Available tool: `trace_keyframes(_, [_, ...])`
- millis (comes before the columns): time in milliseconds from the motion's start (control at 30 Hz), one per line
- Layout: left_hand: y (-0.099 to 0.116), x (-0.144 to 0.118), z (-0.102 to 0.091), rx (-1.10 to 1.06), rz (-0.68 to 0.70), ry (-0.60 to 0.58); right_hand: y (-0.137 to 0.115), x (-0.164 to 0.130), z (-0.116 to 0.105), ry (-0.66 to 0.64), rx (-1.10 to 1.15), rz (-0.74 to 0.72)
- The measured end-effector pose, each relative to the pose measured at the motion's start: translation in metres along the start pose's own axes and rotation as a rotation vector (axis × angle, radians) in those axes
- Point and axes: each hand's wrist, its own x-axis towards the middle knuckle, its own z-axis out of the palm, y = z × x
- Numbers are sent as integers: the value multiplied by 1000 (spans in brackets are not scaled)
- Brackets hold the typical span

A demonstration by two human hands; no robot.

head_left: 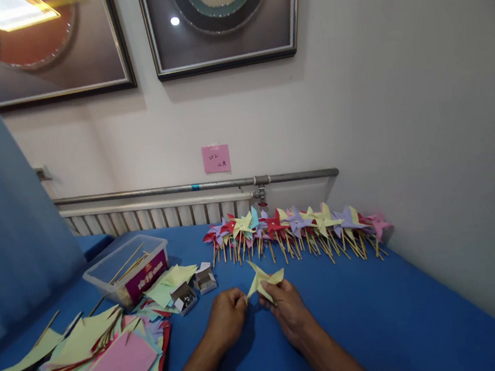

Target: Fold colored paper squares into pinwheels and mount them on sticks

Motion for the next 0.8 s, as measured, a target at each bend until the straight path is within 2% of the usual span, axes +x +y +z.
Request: trace_keyframes(800, [2, -2, -1, 98, 25, 41, 4, 3, -3, 62, 15, -58])
